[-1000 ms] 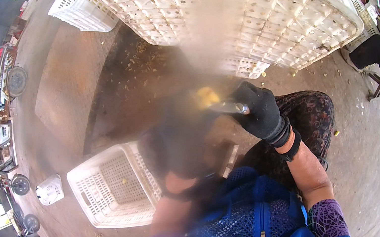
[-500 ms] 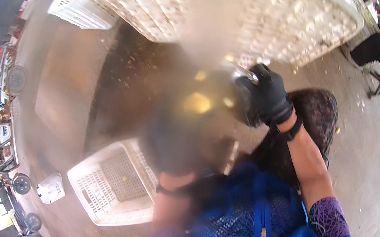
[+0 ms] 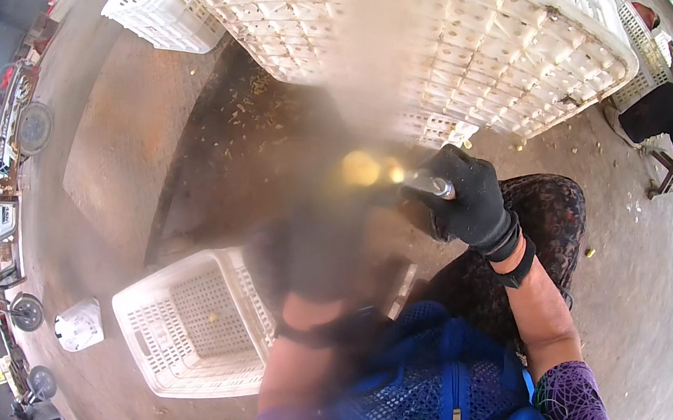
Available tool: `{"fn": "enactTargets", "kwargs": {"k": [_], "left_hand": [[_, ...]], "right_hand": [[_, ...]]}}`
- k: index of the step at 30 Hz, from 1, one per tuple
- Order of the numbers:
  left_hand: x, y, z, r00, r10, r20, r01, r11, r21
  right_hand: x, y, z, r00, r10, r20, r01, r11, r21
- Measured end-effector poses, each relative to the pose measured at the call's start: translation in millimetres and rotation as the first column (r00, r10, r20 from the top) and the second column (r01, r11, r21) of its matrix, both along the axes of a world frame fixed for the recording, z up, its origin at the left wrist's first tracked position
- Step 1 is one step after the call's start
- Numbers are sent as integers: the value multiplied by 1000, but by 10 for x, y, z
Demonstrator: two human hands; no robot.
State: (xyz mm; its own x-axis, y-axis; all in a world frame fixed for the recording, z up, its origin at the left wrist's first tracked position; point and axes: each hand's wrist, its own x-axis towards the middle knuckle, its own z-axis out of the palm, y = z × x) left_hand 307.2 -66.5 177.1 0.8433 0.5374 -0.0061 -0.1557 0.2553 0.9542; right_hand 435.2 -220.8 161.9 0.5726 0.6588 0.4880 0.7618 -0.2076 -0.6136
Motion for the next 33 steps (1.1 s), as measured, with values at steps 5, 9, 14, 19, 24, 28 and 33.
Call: {"fn": "enactTargets", "kwargs": {"k": [5,9,14,19,24,28,33], "left_hand": [[-3,-5,-12,984,110,-141,-45,915,402],[-28,-16,3,966,203,-158,-38,722,691],[-37,18,-40,980,152,-128,-41,786,616],[-20,58,-21,999,-3,-51,15,970,241],[-64,53,-3,999,-21,48,38,923,-382],[-51,62,-60,993,121,-14,-106,808,-580],[-30,68,-46,998,24,57,1,910,-414]], "right_hand": [[-26,22,0,997,80,-22,-80,997,23],[-6,6,-72,991,116,-71,-112,992,51],[72,21,-185,981,186,-57,-181,980,79],[92,-7,-182,999,-13,31,15,997,-71],[116,-72,-126,982,-184,-48,184,983,-18],[53,-57,-99,990,19,-138,-13,999,42],[-21,0,-23,984,137,-111,-133,990,40]]}}
